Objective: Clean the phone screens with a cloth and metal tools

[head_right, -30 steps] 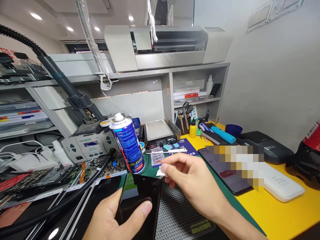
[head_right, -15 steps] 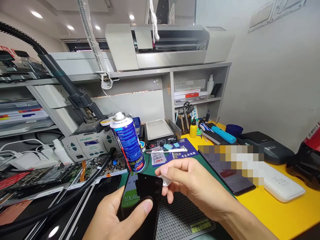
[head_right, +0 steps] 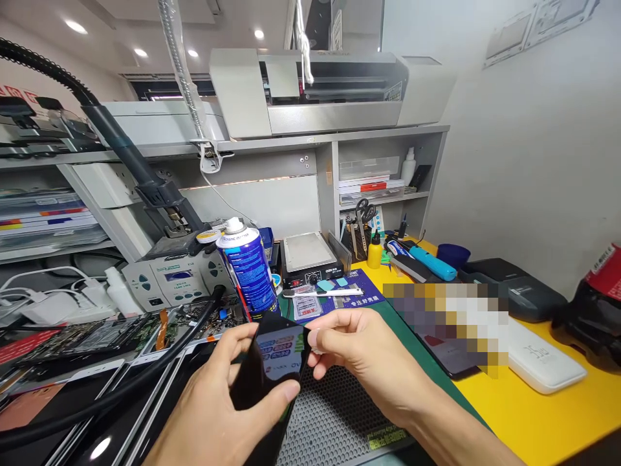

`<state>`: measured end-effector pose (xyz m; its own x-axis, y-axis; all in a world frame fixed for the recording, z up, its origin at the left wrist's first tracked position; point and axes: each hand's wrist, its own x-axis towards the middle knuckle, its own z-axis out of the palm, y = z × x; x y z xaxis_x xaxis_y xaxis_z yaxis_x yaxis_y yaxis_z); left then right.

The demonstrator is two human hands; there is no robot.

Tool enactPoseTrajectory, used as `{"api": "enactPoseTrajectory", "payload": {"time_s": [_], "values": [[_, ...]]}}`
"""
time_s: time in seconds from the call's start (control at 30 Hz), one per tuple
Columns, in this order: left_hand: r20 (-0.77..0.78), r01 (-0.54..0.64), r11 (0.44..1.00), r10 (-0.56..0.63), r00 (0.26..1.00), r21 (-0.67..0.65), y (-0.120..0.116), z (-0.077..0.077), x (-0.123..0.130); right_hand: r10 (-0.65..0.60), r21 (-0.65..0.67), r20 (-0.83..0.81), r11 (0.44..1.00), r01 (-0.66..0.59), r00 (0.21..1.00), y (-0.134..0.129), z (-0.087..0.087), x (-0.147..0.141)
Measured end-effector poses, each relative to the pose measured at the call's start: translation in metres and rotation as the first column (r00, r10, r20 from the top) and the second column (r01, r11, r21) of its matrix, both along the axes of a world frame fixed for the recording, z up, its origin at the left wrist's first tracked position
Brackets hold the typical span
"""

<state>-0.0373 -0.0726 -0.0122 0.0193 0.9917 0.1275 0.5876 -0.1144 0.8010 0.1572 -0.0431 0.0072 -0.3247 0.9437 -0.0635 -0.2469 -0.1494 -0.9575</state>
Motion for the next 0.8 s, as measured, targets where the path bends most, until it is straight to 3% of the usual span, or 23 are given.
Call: {"api": "enactPoseTrajectory", "payload": {"time_s": [0.17, 0.27, 0.37, 0.43, 0.53, 0.63, 0.8], "values": [[-0.369, -0.018, 0.991, 0.066, 0.927, 0.134, -0.003, -0.002, 0.003, 0.003, -0.011, -0.037, 1.0, -0.003, 0.999, 0.0, -0.002, -0.004], [-0.428, -0.003, 0.985, 0.076, 0.901, 0.17, -0.001, 0.002, 0.0, 0.057, 0.009, -0.003, 0.998, -0.057, 0.998, 0.001, 0.0, 0.002], [-0.417, 0.026, 0.975, 0.071, 0.906, 0.222, 0.003, 0.008, -0.01, -0.044, 0.164, 0.223, 0.986, 0.007, 0.974, 0.004, 0.002, 0.012], [-0.399, 0.041, 0.969, 0.062, 0.915, 0.245, 0.005, 0.012, -0.017, -0.11, 0.291, 0.466, 0.956, -0.035, 0.878, 0.005, 0.002, 0.018], [-0.393, 0.072, 0.968, 0.03, 0.919, 0.241, 0.005, 0.018, -0.023, -0.244, 0.446, 0.767, 0.868, -0.22, 0.594, 0.008, -0.002, 0.024], [-0.416, 0.139, 0.971, -0.048, 0.908, 0.193, 0.002, 0.024, -0.024, -0.502, 0.595, 0.801, 0.728, -0.341, 0.327, 0.014, -0.005, 0.027], [-0.428, 0.201, 0.973, -0.136, 0.893, 0.11, -0.001, 0.03, -0.024, -0.549, 0.522, 0.824, 0.635, -0.57, 0.143, 0.032, -0.011, 0.019]]}}
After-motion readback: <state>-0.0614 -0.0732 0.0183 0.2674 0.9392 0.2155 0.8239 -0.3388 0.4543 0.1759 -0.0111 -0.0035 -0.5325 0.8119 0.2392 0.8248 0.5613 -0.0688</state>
